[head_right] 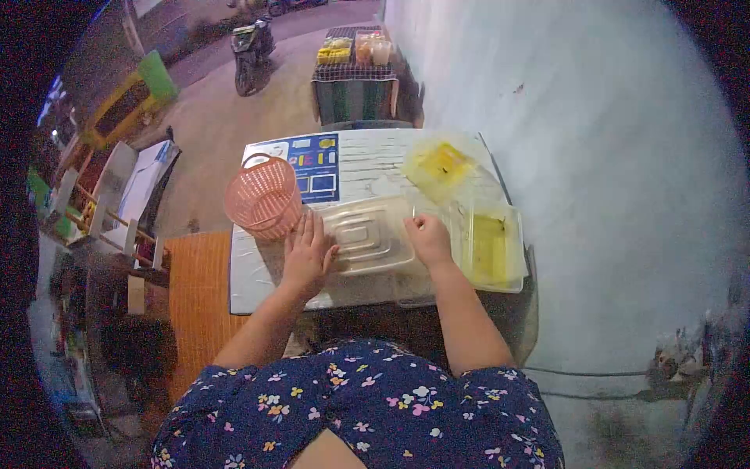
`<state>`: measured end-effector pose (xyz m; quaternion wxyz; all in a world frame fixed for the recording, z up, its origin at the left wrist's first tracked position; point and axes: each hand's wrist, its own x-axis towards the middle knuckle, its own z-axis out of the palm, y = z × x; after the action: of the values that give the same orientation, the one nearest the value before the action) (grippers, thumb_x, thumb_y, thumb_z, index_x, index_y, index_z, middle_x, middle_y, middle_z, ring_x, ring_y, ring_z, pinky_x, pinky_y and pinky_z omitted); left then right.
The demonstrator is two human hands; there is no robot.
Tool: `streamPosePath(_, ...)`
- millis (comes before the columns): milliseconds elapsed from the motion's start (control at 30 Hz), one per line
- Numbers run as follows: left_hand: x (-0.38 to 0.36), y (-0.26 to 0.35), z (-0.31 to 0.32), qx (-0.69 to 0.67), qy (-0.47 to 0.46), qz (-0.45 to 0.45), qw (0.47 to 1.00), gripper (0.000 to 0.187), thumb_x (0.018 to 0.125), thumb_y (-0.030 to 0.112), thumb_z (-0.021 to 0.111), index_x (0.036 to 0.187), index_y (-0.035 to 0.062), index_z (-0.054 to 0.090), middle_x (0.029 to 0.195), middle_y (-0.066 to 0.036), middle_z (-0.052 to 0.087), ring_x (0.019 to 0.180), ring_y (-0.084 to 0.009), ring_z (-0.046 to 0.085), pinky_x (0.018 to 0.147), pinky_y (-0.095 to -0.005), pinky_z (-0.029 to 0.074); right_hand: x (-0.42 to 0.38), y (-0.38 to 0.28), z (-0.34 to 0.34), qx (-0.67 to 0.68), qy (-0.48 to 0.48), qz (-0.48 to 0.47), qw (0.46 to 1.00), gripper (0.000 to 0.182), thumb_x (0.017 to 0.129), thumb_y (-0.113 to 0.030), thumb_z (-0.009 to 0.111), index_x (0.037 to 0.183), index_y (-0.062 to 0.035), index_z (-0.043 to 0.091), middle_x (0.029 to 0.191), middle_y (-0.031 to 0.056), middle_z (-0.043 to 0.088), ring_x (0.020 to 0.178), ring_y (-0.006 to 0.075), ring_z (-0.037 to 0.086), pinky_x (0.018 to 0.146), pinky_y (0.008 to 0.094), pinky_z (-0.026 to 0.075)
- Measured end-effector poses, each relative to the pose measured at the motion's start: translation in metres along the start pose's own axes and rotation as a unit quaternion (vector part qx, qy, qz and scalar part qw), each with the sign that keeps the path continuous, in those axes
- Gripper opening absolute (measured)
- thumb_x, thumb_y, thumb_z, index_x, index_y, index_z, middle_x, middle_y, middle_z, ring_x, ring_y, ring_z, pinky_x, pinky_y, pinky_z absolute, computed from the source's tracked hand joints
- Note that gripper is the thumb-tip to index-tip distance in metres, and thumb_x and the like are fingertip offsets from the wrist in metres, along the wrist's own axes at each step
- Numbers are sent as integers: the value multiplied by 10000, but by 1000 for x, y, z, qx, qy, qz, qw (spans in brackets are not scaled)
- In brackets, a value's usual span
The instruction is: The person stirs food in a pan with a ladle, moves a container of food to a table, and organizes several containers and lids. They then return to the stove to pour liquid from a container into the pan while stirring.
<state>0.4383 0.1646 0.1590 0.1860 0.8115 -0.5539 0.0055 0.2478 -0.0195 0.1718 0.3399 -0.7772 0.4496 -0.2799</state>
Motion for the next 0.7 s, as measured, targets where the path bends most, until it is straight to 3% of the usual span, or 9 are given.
streamPosePath(100,6,8,-7,27,29,36,999,665,938,405,424,1433,18,209,1493,-218,184,1386,-360,182,1081,-567,147,7,18,-3,6,-9,135,991,370,834,-368,617,751,-8,639,678,129,634,662,290,611,625,388,470)
streamPosePath(167,8,9,-9,13,26,40,999,657,937,400,432,1433,26,219,1494,-220,180,1389,-357,175,1080,-570,144,1,18,15,156,-12,185,970,344,850,-358,608,806,-19,642,747,101,653,679,264,623,625,369,480)
streamPosePath(267,7,8,-9,-6,31,60,998,648,927,398,461,1425,41,250,1492,-218,185,1391,-355,171,1079,-579,137,-5,19,66,258,-56,308,914,289,878,-307,595,923,-22,616,898,63,659,714,203,640,609,329,509)
streamPosePath(367,6,6,-10,-4,20,94,995,655,912,399,489,1416,43,273,1485,-213,209,1391,-346,175,1080,-587,132,-27,-4,88,467,-204,316,800,293,884,-271,591,1023,-14,594,958,76,649,727,168,642,612,294,515)
streamPosePath(467,8,5,-10,10,-48,78,996,655,896,398,513,1415,68,289,1482,-206,220,1390,-338,182,1082,-590,125,-19,-1,82,329,-249,222,884,286,889,-267,583,1012,-10,615,943,77,653,727,174,643,632,296,514)
streamPosePath(500,10,1,-5,31,-37,77,996,620,871,355,551,1402,124,329,1481,-179,241,1380,-337,215,1072,-603,157,-8,2,74,210,-195,173,942,263,882,-254,588,997,-22,635,942,90,658,716,181,643,654,300,507)
streamPosePath(567,14,-13,12,47,-59,79,994,588,861,316,562,1387,153,357,1480,-163,253,1371,-339,240,1058,-611,189,18,40,69,168,-101,120,973,227,858,-238,608,953,-37,652,913,116,653,747,209,644,694,325,501)
streamPosePath(700,17,-15,11,90,-77,116,986,539,850,200,551,1365,190,393,1479,-107,283,1362,-346,264,1027,-647,227,49,31,24,-10,60,-15,998,349,810,-228,637,1105,-56,567,1227,176,486,979,320,585,826,384,475)
